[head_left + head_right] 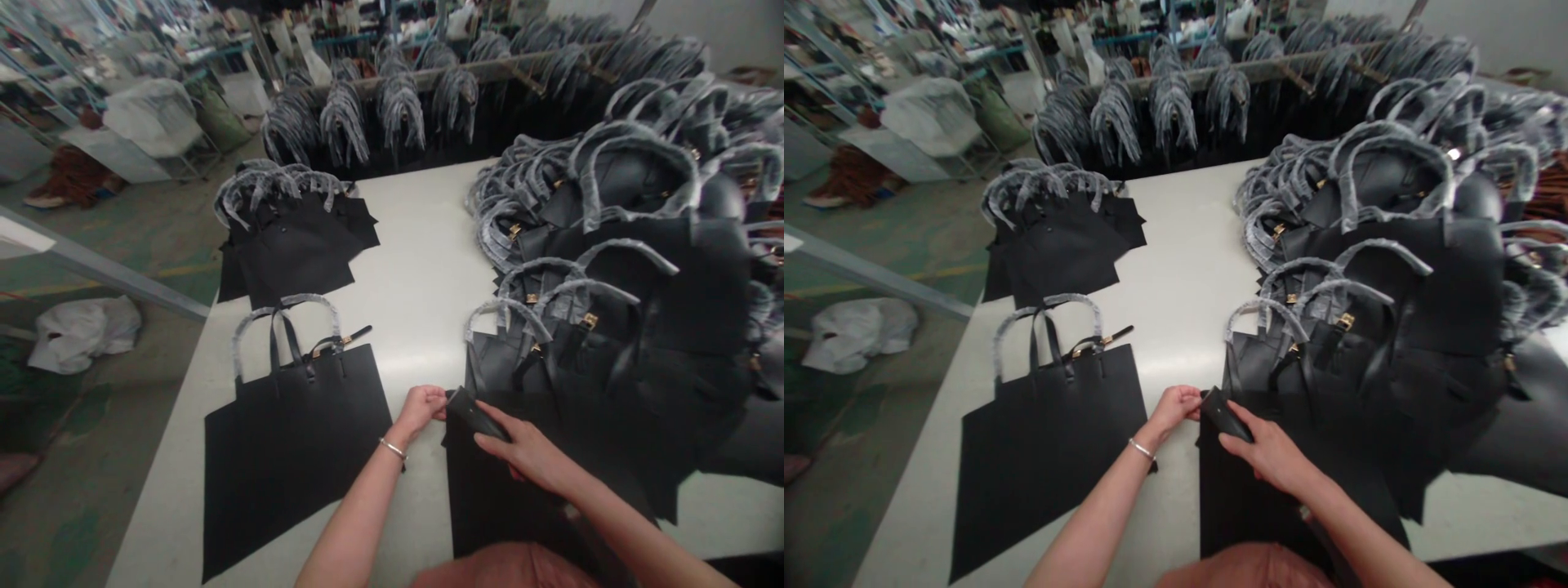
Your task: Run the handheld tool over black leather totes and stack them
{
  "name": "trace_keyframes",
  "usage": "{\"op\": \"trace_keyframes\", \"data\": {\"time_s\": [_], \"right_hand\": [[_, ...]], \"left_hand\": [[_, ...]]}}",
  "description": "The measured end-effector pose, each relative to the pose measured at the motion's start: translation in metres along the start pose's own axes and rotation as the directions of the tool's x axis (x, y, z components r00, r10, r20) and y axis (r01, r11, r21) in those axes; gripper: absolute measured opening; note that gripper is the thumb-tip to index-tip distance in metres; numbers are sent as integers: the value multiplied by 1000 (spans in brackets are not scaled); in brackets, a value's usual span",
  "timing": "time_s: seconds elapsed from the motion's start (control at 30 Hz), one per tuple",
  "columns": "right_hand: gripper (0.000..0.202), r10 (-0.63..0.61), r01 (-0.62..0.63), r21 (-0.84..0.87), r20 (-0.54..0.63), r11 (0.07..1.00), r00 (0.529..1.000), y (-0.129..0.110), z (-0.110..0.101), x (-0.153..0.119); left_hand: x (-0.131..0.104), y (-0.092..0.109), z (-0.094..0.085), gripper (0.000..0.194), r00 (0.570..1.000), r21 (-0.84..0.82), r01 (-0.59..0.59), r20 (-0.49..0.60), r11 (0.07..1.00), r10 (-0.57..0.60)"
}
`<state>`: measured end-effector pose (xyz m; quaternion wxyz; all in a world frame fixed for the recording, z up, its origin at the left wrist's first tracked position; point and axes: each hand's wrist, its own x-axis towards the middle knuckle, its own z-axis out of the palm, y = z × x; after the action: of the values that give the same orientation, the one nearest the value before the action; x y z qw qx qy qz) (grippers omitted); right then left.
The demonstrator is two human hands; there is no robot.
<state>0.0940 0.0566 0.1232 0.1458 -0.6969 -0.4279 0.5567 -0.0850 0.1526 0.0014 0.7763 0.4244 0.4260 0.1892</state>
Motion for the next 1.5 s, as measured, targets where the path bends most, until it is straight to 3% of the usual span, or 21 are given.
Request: {"op": "trace_keyframes", "data": {"time_s": [0.2,0.37,0.53,0.67,0.8,0.97,1.17,1.27,1.33,1.4,1.5], "right_hand": [[64,18,-11,64,-104,998,994,-8,-3,16],[65,58,-60,128,21,990,998,2,-6,16],[65,64,-50,104,-136,993,989,-5,-11,18],[67,82,-81,131,2,988,997,1,-15,2],[67,70,-83,95,136,992,988,9,-5,-4],[70,63,-48,176,-81,983,995,4,-5,6],[68,63,-87,169,137,982,988,15,-6,-2],[66,37,-38,166,11,985,999,14,-3,2],[66,27,-13,163,-81,987,996,12,-9,1],[66,22,-8,159,-88,987,996,14,-20,-7],[67,18,-10,133,-59,991,998,27,-33,-31]], "left_hand": [[0,-1,0,45,999,-59,-28,29,998,30],[1,-1,-1,50,999,-96,4,38,995,-1],[0,1,-2,49,998,-108,38,56,993,-32],[-2,3,-3,43,997,-106,68,51,992,-62],[-1,6,-3,37,992,-99,99,82,990,-91],[-2,6,-1,37,991,-98,110,82,989,-102],[-1,4,1,30,994,-13,101,33,995,-100],[-2,6,2,20,996,100,91,-27,991,-89],[-3,10,4,13,992,196,69,-115,978,-47],[-2,18,11,7,974,287,21,-223,958,46],[9,36,35,10,914,492,-110,-291,864,282]]}}
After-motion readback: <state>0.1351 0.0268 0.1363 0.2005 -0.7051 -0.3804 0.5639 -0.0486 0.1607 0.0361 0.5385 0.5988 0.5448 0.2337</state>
